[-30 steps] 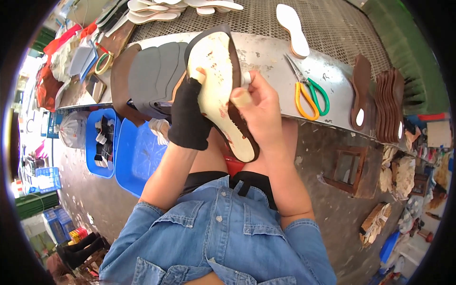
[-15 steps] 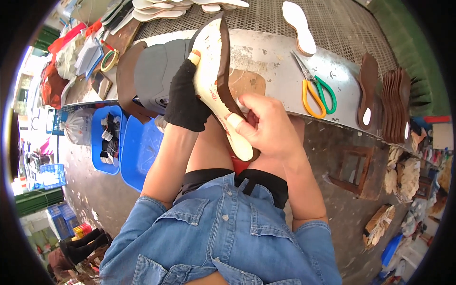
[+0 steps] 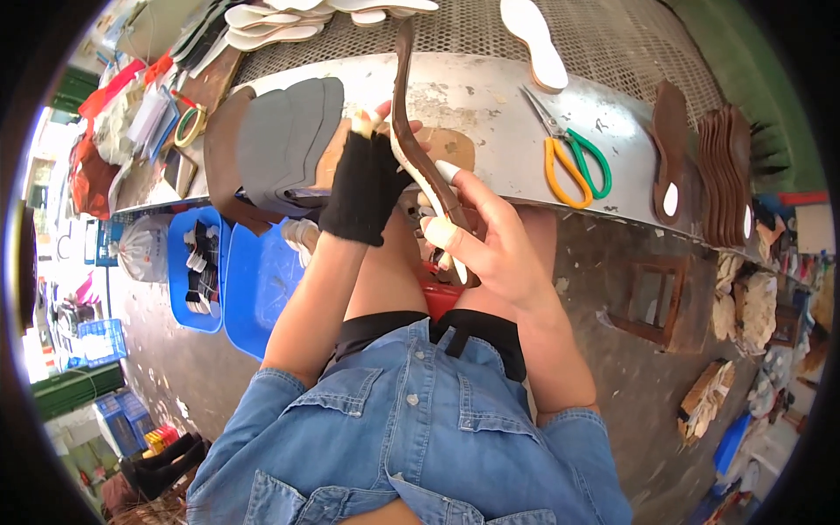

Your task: The recorder is assembling and prepping shoe soles and insoles using adhesive and a cleaning sponge.

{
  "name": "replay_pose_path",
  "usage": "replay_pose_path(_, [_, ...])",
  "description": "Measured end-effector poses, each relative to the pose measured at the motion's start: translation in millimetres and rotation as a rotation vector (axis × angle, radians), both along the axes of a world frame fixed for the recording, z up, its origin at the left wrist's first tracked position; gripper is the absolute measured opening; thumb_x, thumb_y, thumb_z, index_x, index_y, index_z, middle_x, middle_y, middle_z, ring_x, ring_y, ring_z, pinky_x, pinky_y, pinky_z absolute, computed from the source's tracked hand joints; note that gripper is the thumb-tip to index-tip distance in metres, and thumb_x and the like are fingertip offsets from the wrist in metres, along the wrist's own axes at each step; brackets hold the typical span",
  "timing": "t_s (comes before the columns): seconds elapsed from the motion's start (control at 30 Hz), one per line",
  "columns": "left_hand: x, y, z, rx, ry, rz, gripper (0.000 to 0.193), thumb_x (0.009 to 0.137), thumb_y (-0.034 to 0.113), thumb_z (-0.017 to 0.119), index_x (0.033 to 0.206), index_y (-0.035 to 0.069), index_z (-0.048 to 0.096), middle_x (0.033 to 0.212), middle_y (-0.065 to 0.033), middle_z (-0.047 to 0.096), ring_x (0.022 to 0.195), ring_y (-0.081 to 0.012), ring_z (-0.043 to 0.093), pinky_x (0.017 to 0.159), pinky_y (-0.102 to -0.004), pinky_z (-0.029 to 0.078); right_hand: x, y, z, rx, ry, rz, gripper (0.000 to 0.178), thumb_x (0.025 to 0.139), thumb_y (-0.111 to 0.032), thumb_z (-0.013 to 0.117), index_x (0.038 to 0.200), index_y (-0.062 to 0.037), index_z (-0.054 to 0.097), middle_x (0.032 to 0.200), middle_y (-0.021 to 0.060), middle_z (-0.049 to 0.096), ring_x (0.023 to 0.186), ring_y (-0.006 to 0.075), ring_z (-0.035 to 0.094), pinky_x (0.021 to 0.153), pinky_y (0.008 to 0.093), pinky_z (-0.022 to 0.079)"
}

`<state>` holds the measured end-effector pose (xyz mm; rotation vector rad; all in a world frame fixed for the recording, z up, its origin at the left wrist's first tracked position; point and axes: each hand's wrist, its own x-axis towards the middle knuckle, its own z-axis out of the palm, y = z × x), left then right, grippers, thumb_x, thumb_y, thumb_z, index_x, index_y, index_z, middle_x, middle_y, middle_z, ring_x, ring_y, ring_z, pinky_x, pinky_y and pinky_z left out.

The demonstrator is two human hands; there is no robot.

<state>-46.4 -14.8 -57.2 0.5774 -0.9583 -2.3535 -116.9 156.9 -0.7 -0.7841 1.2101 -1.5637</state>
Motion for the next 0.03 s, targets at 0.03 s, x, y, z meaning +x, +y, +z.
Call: replay_pose_path(0.03, [-2.6,6.5,-2.9,-0.133,-0.047,0.009,0.066,0.089,0.053,0.046,0.139,0.014,0.025,0.114,-0.0131,0.054,0.095,-0.0285,0.058,0.076,-0.0407,0.051,-0.6,1.2,-0.2,0.044,0.046,-0.064,0.057,0.084,-0.011,0.06,0.135,-0.0004,0.035,0.113,0.0073,0.053,0.087,0.0105,0.057,0.06,0.0216,0.048])
